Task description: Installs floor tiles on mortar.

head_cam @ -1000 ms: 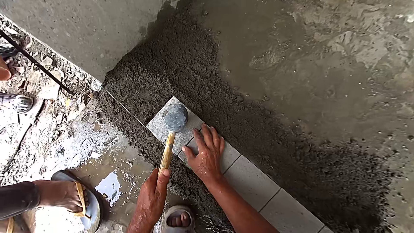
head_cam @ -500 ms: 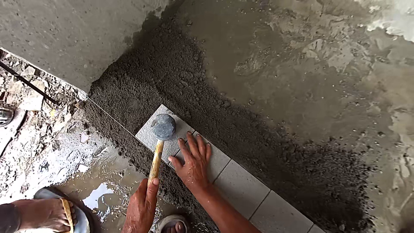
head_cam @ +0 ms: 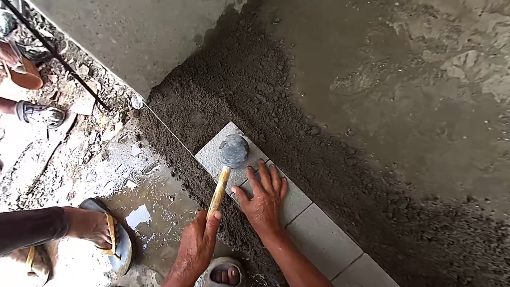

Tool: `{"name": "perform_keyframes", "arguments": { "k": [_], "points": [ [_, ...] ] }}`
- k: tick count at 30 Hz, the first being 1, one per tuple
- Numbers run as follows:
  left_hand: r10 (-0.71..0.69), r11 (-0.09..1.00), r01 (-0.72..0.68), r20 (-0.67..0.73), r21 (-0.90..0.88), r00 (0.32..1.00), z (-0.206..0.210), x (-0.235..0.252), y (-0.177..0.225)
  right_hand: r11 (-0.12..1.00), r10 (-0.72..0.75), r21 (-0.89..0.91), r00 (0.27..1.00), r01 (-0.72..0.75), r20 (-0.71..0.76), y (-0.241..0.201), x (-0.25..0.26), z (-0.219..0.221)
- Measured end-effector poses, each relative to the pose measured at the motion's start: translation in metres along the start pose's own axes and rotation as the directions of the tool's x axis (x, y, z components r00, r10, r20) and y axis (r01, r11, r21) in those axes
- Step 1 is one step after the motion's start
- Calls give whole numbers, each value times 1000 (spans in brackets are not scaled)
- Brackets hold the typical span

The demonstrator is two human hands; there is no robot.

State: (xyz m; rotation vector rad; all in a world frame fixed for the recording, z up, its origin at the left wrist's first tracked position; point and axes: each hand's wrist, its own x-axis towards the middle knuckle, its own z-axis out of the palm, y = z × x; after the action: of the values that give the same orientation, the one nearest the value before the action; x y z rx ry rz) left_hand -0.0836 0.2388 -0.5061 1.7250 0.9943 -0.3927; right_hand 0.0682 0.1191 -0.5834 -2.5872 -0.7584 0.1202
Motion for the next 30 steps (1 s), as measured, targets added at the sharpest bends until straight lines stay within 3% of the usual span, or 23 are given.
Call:
{"name": "perform_keyframes", "arguments": {
  "k": [8,17,24,30],
  "points": [
    [38,999,-38,-40,11,998,3,-7,8,1000,20,18,1000,-20,-11,3,0,2],
    [2,1000,-2,10,-25,1000,2,0,1,999,36,-8,999,-36,27,3,-1,-5],
    [1,992,-5,-32,-127,1000,3,-4,-4,1000,17,7,999,-17,-37,5,-13,-4],
    [-6,996,4,-28,-94,1000,2,-1,1,999,8,-47,999,-10,-38,2,-5,-1]
  ]
}}
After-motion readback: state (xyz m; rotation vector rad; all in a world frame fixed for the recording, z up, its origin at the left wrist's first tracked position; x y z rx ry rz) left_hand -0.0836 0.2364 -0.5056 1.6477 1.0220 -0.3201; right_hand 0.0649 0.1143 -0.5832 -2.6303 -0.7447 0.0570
